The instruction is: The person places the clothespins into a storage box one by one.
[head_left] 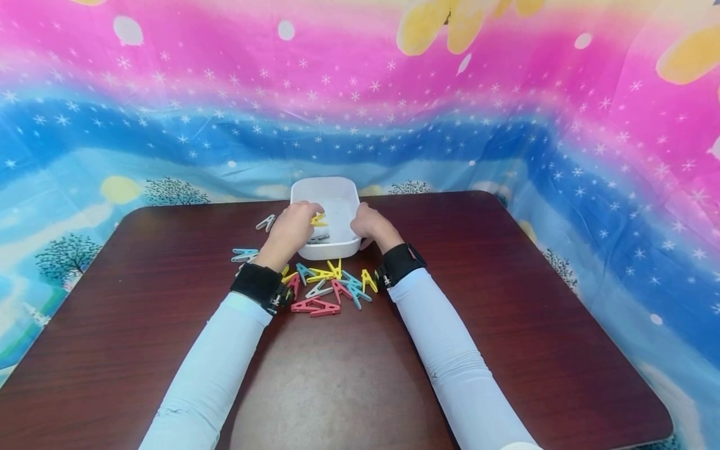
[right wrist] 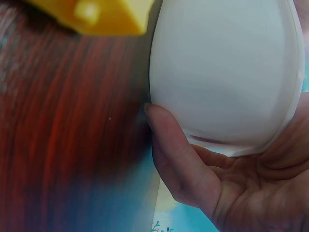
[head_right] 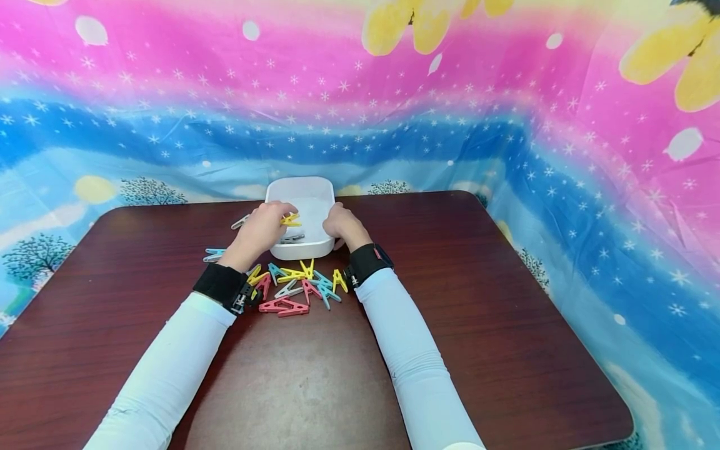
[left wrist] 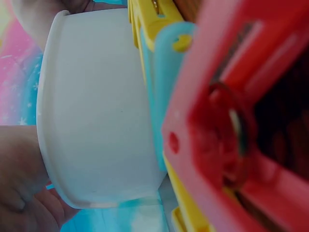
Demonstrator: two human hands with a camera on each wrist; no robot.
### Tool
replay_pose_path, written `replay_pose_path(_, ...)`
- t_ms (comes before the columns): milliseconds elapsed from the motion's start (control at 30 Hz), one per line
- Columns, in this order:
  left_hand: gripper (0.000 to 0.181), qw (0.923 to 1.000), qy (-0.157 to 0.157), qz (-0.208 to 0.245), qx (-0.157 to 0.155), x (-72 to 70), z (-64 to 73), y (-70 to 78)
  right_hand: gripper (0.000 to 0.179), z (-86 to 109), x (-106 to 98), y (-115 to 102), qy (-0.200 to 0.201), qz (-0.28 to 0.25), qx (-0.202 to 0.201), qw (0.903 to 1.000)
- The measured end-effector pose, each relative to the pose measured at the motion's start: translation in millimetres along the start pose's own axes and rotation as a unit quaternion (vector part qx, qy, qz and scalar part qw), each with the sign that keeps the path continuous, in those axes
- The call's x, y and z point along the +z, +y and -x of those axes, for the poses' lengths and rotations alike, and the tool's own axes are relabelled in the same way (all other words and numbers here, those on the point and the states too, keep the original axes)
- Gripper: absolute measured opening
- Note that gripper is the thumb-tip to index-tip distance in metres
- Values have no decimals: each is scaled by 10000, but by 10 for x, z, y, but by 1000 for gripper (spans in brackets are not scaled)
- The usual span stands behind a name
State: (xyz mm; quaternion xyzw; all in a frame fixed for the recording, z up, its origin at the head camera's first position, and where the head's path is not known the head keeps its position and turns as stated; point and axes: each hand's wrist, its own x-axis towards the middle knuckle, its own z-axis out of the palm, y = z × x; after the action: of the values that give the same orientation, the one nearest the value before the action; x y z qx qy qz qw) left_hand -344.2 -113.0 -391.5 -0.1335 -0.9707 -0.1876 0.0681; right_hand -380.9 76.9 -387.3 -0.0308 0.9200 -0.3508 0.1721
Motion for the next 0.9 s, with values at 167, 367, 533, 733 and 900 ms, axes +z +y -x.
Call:
replay_pose_path(167, 40, 10000, 7, -47, -41, -9, 6, 16, 64, -7, -6, -14, -13, 5, -11, 10000)
replay_pose_path(367, 38, 10000, 14, -54, -79, -3, 11, 13, 64, -9, -9, -22, -13, 52, -10, 10000)
replay_pose_path(533, 40, 9999, 28, -41, -93, 5, 13, 6, 63, -9, -5, -18, 29, 68, -36, 10000)
replay_pose_path(733, 41, 9999, 7, 8, -137, 23, 25, 8, 61, 12, 6, 1, 1, -29, -51, 10000)
replay_pose_path(900, 41, 10000, 57, -2, -63, 34, 28, 9, 59, 12, 8, 2, 16, -88, -31, 10000)
